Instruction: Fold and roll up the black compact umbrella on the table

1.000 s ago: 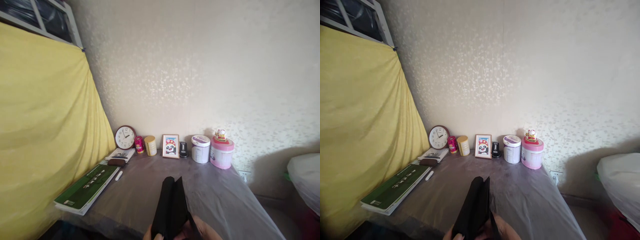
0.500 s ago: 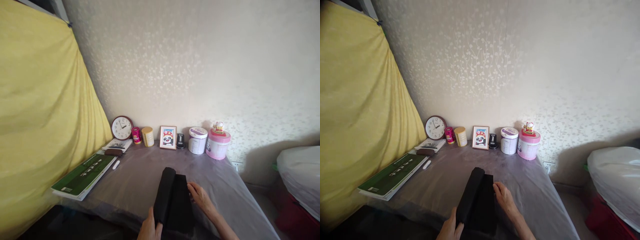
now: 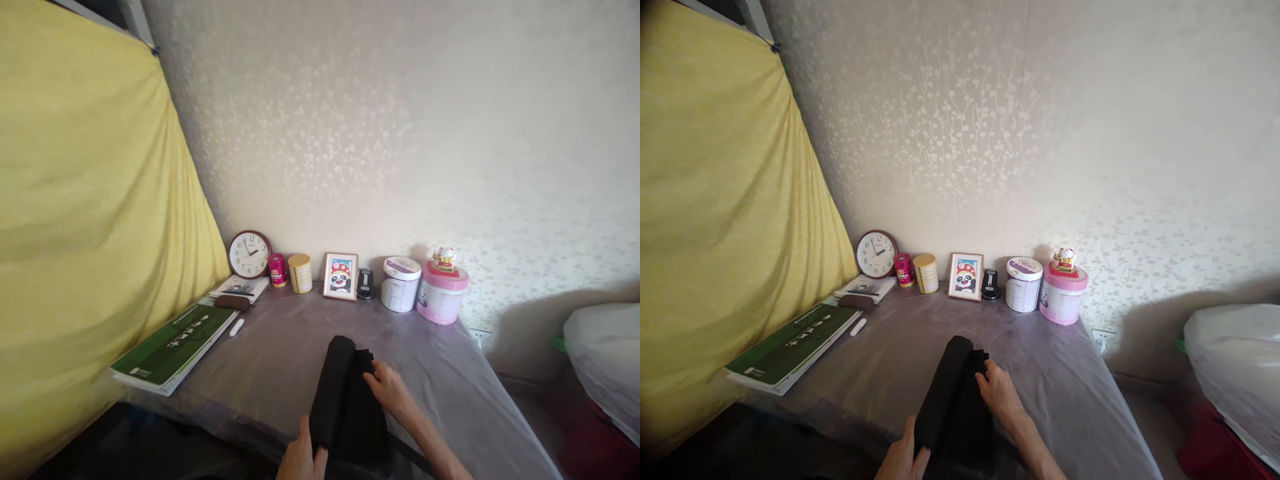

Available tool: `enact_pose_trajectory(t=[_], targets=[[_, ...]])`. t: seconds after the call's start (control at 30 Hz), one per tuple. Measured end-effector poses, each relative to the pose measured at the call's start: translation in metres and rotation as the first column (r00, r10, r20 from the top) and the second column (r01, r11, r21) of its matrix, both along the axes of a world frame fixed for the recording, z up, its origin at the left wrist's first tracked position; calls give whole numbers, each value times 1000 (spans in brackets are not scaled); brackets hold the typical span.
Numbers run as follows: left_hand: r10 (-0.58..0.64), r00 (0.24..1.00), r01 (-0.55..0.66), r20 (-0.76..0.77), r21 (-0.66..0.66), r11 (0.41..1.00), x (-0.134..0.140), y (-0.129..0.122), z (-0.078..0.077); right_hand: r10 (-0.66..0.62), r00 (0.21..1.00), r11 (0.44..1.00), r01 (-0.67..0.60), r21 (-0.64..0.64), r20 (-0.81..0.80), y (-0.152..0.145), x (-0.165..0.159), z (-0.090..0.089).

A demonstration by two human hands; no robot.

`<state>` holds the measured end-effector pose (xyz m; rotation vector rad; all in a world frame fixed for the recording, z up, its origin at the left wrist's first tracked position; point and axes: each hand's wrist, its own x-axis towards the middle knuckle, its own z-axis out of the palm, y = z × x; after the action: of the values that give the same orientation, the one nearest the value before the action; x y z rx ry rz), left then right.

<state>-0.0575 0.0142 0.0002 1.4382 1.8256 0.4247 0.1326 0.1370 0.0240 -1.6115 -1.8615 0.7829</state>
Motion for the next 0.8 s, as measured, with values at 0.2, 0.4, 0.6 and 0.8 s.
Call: enact_pose_trajectory(t=[0.2,0.4,0.6,0.8], targets=[[-23,997,18,-71,-58,998,-1,4,-5,-23,893,983,-61,-172,-450,13,-39,6],[-5,995,-5,-95,-104,995,-1,6,-10,-66,900,988,-3,-155,-432,15,-75,-4],[12,998,-18,-68,-94,995,-4,3,-11,115,881,958,-221,-185,-458,8,-82,-7],[21,998,-20,53,-12,1000,-8,-9,-2,351,874,933,-358,45,-337,3,-77,-6]])
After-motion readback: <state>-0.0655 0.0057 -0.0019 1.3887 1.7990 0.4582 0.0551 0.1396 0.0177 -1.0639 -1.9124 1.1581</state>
